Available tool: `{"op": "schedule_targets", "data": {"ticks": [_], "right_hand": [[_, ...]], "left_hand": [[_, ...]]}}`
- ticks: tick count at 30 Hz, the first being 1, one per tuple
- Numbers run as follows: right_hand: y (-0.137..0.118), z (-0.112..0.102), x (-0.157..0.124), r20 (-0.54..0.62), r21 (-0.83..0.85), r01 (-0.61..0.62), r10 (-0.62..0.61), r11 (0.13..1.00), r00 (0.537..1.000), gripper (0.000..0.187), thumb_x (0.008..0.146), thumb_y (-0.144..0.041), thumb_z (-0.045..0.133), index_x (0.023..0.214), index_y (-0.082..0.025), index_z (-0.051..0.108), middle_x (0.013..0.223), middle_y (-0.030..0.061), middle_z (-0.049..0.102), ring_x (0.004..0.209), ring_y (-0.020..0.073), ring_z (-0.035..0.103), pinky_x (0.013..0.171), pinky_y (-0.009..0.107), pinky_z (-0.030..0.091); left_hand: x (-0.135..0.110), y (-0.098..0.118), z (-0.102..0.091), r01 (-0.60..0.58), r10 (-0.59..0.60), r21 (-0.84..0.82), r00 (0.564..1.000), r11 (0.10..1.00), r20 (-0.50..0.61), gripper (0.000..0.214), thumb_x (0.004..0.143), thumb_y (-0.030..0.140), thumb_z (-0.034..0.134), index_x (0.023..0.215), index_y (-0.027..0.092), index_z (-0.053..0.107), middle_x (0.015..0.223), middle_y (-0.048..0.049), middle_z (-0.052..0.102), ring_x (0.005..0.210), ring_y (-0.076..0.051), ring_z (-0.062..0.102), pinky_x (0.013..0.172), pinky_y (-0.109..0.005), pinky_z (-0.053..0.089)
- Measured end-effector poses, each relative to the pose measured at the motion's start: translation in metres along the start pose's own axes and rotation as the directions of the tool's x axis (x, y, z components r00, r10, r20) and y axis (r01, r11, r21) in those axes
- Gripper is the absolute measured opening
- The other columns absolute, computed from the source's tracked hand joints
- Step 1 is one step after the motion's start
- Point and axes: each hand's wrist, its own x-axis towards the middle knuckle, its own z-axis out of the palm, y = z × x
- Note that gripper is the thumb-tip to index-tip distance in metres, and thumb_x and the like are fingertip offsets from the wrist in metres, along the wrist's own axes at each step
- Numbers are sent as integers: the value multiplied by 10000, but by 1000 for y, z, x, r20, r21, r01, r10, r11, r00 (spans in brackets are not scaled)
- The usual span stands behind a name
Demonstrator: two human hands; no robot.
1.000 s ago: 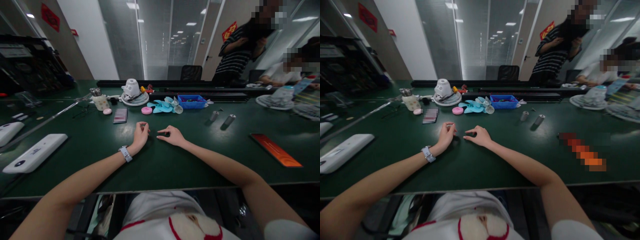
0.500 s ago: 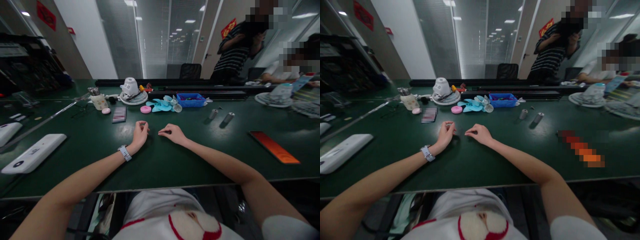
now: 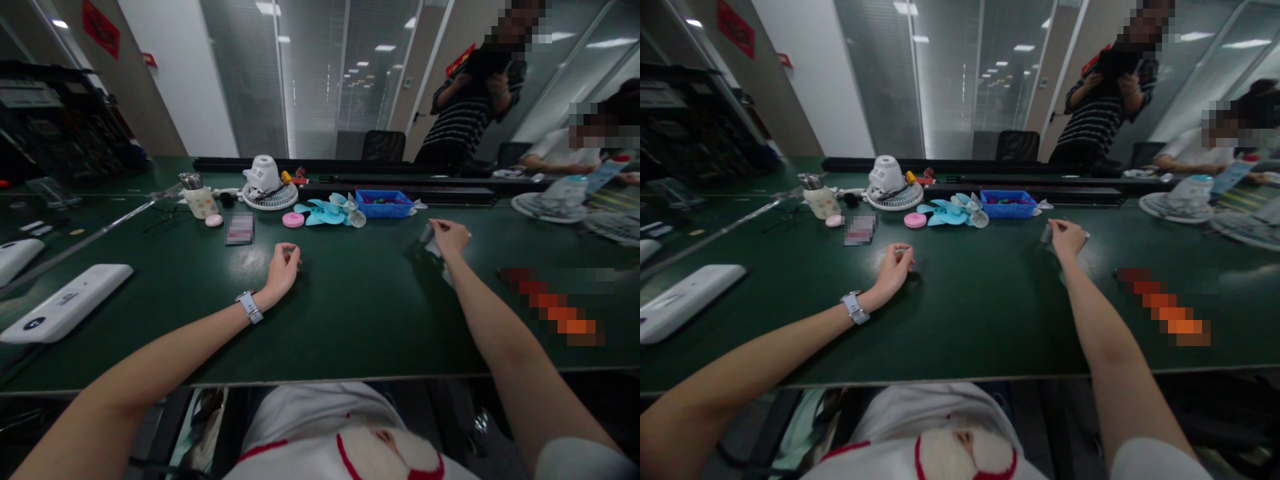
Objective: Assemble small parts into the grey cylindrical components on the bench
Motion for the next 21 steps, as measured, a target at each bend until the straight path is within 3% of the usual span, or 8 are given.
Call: {"op": "schedule_targets", "data": {"ticks": [15,18,21], "right_hand": [[-13,-1,-9,12,-161,-36,39,986,999,397,902,-430,522,1085,-179,770,989,174,736,914,308,660,810,415,481],[-10,3,-15,30,-106,-2,5,994,1000,398,928,-415,474,1136,-209,744,1050,147,732,962,291,656,858,414,477],[-1,8,-17,87,-14,25,-24,1000,996,458,874,-475,564,1231,-215,687,1117,126,723,998,276,656,899,406,481]], "left_hand": [[-1,-1,0,-6,6,-10,1000,1000,22,200,915,351,536,1038,198,496,692,35,589,576,-127,567,580,-254,435],[-2,1,0,-11,11,4,999,1000,32,201,913,341,540,1043,195,494,696,34,587,579,-125,565,578,-253,432],[-2,0,0,-20,19,13,999,1000,42,213,909,340,539,1057,195,488,697,37,582,576,-125,558,580,-254,431]]}}
